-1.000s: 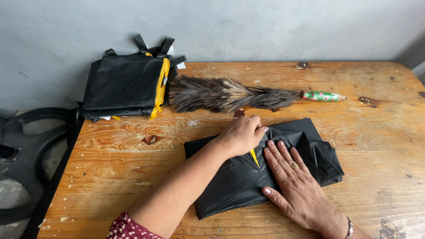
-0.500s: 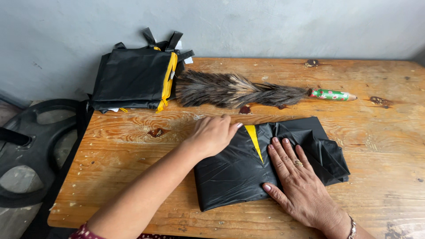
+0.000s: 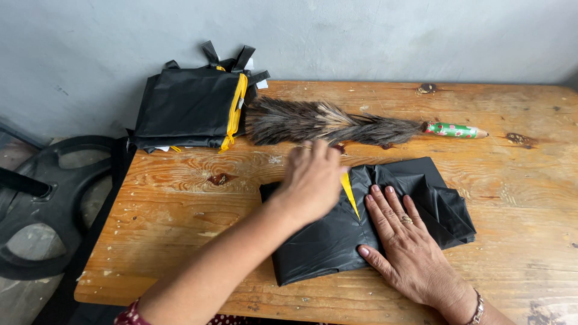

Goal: The person folds a black fabric item on a wooden table, repeatedly folding it into a compact rectangular shape and smoothing the edges. The hands manipulate the fabric directly without tools, turning and pressing the item to achieve a neat fold.

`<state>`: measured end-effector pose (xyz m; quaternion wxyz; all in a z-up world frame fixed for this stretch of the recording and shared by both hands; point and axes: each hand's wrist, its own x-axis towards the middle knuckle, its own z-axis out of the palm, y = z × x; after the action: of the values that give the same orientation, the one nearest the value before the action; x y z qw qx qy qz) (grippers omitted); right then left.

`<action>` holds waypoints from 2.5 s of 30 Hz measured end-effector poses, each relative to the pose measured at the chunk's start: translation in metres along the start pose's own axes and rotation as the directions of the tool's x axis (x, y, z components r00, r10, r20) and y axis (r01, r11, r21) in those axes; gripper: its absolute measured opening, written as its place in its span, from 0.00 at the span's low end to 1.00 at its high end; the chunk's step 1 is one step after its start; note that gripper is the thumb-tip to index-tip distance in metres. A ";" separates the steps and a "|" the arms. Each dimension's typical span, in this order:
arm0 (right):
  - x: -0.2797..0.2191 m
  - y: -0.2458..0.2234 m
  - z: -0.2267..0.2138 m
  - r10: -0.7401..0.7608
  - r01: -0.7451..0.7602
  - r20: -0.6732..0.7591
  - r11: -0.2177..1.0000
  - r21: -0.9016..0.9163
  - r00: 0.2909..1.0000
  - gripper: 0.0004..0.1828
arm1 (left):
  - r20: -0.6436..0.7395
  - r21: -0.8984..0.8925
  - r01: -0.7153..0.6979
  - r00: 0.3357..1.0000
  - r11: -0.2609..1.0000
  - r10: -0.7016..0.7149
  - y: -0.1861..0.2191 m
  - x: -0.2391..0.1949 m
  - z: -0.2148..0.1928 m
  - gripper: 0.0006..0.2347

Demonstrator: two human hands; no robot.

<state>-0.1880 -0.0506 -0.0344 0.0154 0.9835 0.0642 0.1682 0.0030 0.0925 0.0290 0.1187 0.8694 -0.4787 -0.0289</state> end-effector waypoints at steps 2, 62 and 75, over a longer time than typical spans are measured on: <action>-0.001 0.002 0.003 0.005 -0.005 0.018 1.000 0.007 1.000 0.46 | -0.057 -0.053 -0.051 0.997 0.997 0.048 0.026 0.000 0.005 0.22; 0.073 0.042 -0.069 0.042 -0.038 -0.002 0.919 0.393 0.999 0.25 | -0.432 -0.097 -0.269 0.879 0.958 0.203 0.028 -0.021 0.052 0.68; 0.086 0.074 0.038 0.169 -0.189 0.086 0.856 0.482 0.982 0.17 | -0.429 -0.061 -0.282 0.874 0.957 0.230 0.028 -0.020 0.048 0.61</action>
<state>-0.0863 -0.1129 -0.0382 -0.2475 0.9604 0.0126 0.1273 -0.0386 0.0865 -0.0121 0.2739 0.7753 -0.5505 0.1443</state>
